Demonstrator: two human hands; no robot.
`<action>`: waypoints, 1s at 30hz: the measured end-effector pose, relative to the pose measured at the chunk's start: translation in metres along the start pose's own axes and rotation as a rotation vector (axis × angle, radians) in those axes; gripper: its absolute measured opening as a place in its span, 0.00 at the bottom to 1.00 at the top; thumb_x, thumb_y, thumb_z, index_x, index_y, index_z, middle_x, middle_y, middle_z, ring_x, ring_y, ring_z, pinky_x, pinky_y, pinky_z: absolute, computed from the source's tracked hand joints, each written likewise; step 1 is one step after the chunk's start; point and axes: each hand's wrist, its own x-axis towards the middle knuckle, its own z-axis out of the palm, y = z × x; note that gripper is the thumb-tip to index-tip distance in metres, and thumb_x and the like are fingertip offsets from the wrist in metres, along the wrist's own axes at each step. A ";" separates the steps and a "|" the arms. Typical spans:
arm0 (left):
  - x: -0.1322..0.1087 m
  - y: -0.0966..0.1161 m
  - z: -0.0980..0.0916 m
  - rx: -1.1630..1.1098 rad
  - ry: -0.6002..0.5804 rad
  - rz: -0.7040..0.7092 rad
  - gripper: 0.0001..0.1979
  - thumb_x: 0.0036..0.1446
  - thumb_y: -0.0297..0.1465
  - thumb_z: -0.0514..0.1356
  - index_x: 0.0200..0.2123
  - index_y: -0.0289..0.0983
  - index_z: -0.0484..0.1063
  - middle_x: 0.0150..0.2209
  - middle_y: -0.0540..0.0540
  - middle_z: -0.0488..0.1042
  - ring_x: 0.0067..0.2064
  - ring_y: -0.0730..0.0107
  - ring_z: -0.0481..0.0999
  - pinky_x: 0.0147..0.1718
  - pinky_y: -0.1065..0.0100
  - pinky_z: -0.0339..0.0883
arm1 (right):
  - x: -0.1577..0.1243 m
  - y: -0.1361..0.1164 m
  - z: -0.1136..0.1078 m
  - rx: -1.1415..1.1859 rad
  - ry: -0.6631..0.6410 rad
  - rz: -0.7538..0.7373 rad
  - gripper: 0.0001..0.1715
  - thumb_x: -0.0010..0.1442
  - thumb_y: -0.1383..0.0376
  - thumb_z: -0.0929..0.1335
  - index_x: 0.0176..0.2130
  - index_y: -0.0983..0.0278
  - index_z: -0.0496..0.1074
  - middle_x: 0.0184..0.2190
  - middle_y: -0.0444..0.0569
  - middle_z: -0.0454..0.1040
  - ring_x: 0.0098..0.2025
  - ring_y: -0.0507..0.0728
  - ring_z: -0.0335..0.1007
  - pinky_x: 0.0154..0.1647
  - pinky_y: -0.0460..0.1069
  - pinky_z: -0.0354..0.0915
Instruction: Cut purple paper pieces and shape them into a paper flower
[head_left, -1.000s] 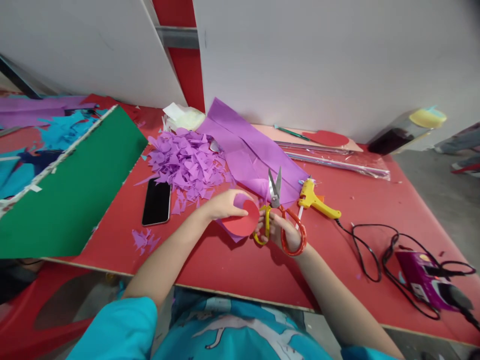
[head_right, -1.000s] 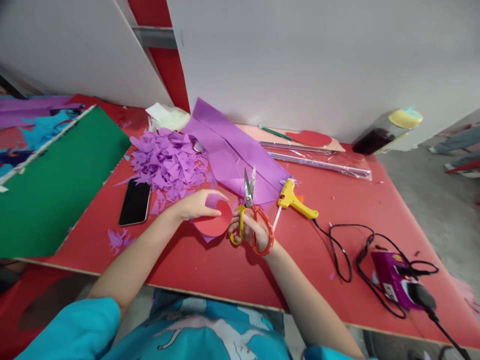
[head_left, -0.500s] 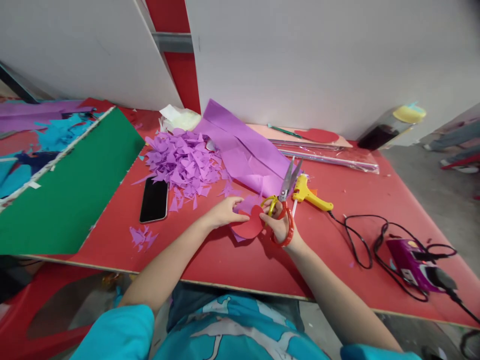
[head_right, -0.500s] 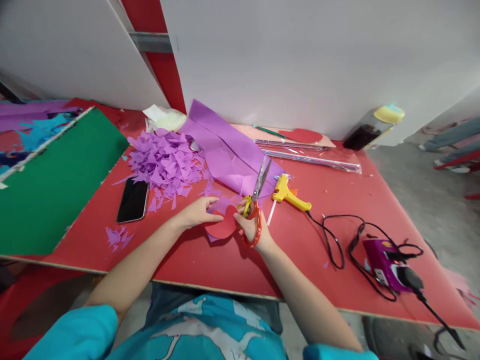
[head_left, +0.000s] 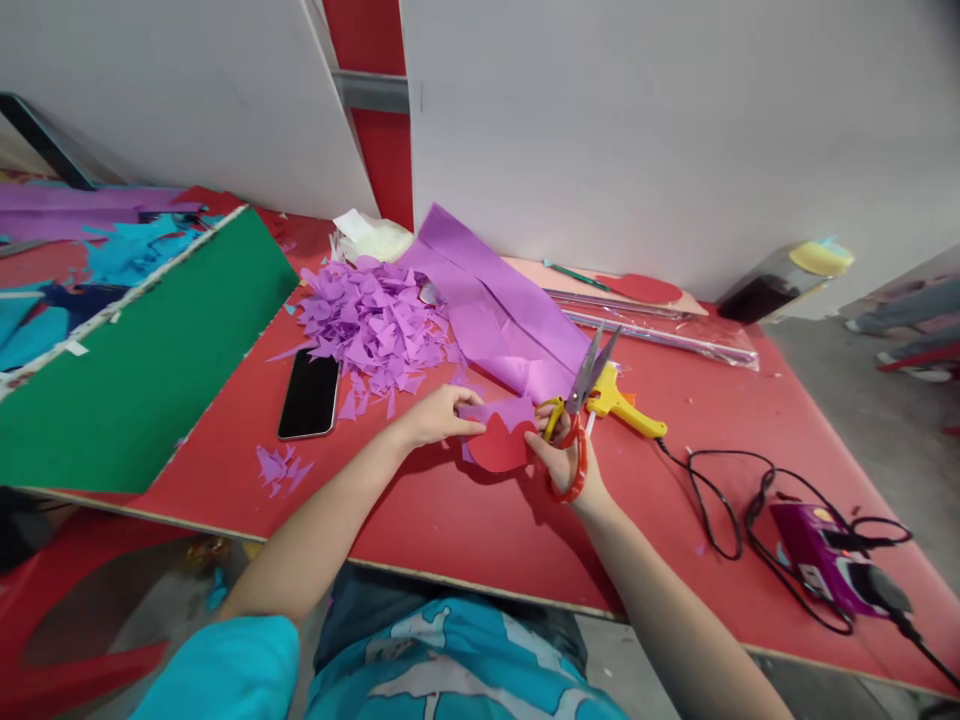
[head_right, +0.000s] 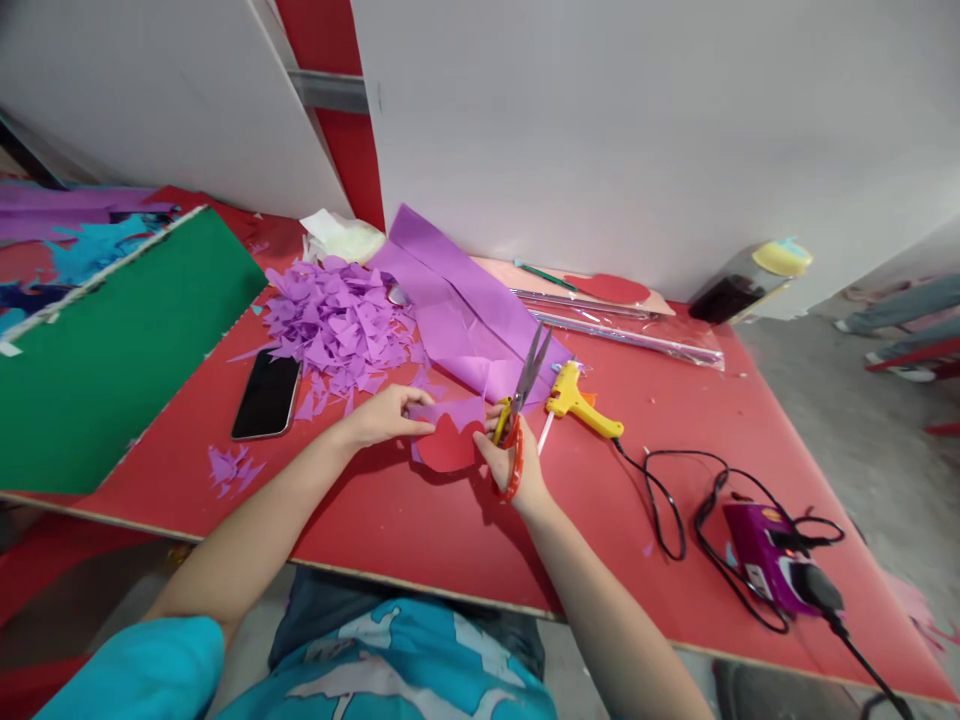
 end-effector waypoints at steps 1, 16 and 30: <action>0.000 0.000 0.000 0.001 -0.014 0.000 0.15 0.41 0.29 0.65 0.36 0.32 0.74 0.31 0.45 0.76 0.29 0.71 0.74 0.27 0.72 0.65 | 0.000 0.000 0.000 -0.006 0.001 -0.009 0.16 0.47 0.63 0.69 0.36 0.61 0.61 0.27 0.40 0.61 0.26 0.50 0.62 0.29 0.48 0.64; -0.005 0.009 0.014 0.157 -0.266 0.030 0.10 0.44 0.32 0.63 0.30 0.31 0.73 0.23 0.53 0.69 0.25 0.75 0.65 0.26 0.73 0.57 | -0.005 -0.013 -0.004 -0.286 -0.203 -0.124 0.14 0.51 0.64 0.65 0.39 0.60 0.60 0.24 0.40 0.64 0.23 0.51 0.61 0.25 0.48 0.63; -0.003 -0.004 0.048 -0.496 0.230 -0.065 0.17 0.43 0.32 0.66 0.37 0.31 0.72 0.35 0.43 0.77 0.36 0.67 0.76 0.40 0.65 0.68 | -0.006 0.004 0.002 -0.060 0.036 0.071 0.17 0.49 0.60 0.69 0.38 0.60 0.60 0.29 0.44 0.66 0.29 0.54 0.66 0.33 0.52 0.67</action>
